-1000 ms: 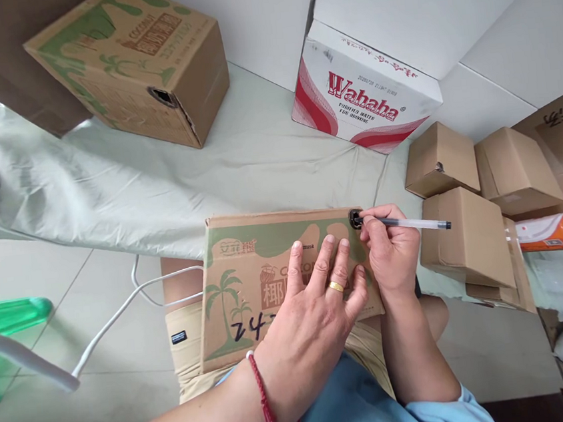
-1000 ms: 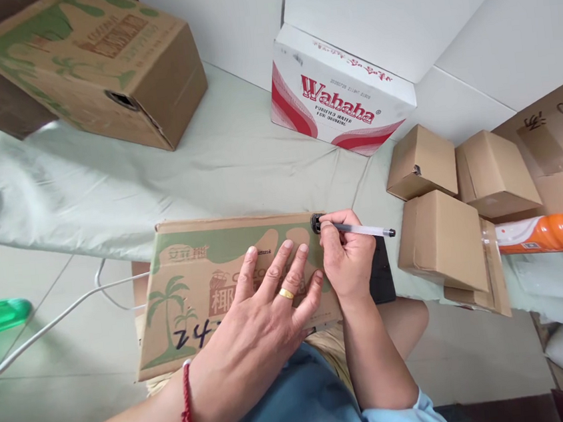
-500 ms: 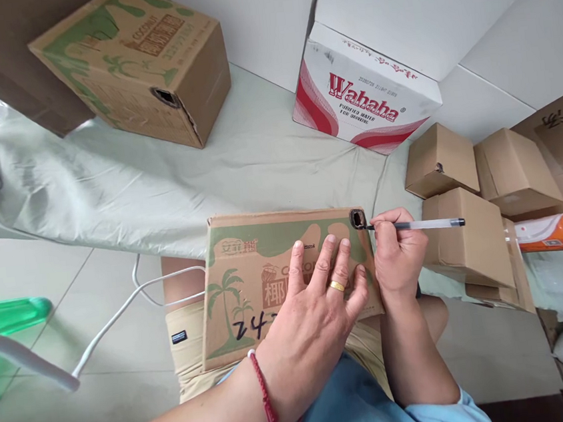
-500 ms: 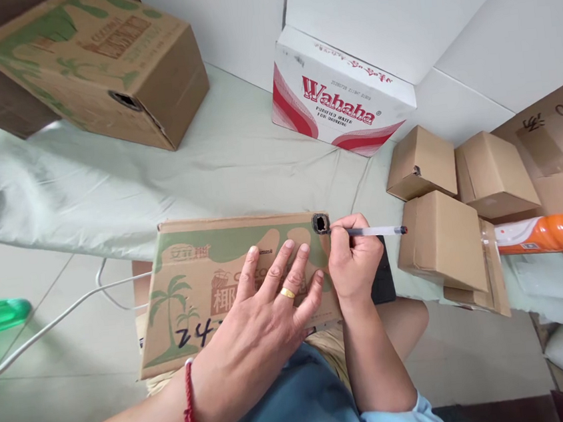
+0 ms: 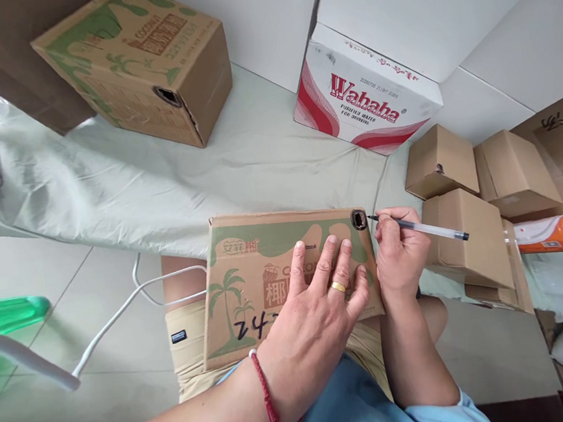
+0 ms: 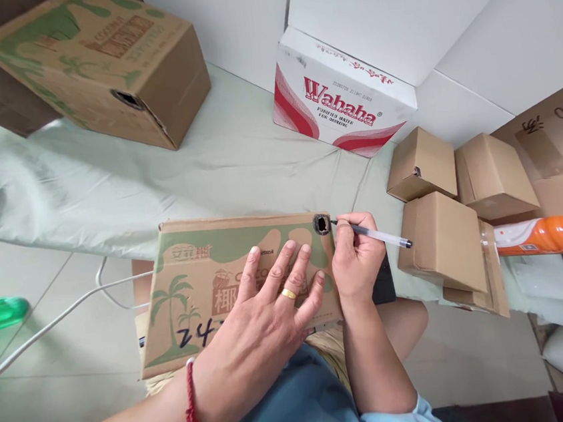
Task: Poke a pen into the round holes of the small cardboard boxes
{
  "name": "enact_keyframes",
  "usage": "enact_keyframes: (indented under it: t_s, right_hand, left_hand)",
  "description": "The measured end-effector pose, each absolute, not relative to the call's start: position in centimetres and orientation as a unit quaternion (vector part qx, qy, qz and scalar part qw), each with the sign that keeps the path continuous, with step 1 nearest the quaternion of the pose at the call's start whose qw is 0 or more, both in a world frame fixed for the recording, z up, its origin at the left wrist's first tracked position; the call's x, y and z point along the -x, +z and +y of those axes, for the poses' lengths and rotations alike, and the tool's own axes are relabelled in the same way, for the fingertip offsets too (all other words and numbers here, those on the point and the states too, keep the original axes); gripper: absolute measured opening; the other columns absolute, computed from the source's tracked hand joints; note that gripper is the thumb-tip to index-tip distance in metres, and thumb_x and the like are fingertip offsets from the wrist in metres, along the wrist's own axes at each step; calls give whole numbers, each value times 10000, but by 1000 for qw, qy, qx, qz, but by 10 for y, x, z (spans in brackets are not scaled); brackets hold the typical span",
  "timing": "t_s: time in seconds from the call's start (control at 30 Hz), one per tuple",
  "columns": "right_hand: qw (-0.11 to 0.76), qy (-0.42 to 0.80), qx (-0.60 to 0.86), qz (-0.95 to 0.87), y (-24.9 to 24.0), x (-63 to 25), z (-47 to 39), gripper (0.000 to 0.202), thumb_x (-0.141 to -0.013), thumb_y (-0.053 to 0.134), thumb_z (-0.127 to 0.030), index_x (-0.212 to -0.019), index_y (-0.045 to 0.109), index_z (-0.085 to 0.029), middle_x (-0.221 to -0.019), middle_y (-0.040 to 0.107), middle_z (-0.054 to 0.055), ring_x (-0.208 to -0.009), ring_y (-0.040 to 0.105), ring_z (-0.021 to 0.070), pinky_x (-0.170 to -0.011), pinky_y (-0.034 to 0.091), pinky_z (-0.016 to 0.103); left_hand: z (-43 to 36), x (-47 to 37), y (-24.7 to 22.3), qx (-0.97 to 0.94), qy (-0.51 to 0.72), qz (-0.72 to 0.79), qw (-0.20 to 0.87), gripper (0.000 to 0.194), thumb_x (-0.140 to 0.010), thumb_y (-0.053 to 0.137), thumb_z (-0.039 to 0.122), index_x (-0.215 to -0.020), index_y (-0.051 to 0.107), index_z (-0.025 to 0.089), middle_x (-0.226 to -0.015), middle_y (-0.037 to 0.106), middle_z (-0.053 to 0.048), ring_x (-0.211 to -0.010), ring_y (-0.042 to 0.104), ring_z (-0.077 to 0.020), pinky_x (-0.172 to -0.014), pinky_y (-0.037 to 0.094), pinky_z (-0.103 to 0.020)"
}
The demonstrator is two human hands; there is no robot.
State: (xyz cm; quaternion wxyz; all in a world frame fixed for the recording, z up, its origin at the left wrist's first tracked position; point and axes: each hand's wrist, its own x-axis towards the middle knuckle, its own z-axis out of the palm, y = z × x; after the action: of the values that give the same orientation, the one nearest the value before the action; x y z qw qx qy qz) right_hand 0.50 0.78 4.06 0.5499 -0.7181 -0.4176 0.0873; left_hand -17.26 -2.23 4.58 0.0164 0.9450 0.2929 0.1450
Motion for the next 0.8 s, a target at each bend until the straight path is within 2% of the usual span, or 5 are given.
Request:
enact_keyframes:
  t_s: [0.2,0.53,0.8]
  right_hand:
    - [549,106,719,-412,42,-6,9,113,-920,622,-296,-864,680,-217,-674,612,-46,-624,574,135,-638,463,265]
    - [533,92,719,-436,41,-6,3,138,-894,585,-249,-772,648,-228,-654,580,-49,-594,529,126,-600,429,263]
    - [528,150,696,-464,44,-3,8,169,-989,637,-359,-922,694,-214,-701,633,-44,-596,567,115,-588,468,241]
  left_hand:
    - [-22,172,46,-943,155,293,18,527,-1007,652,332,-1505,586,175,-1657,525,-243,-1589,448,-439,-1241,374,-758]
    - [-22,172,45,-944,154,291,21,528,-1013,637,324,-1513,576,166,-1665,511,-252,-1599,433,-445,-1242,367,-766]
    - [-22,173,48,-945,148,292,21,507,-1026,607,320,-1512,582,179,-1667,516,-239,-1595,451,-429,-1242,395,-758]
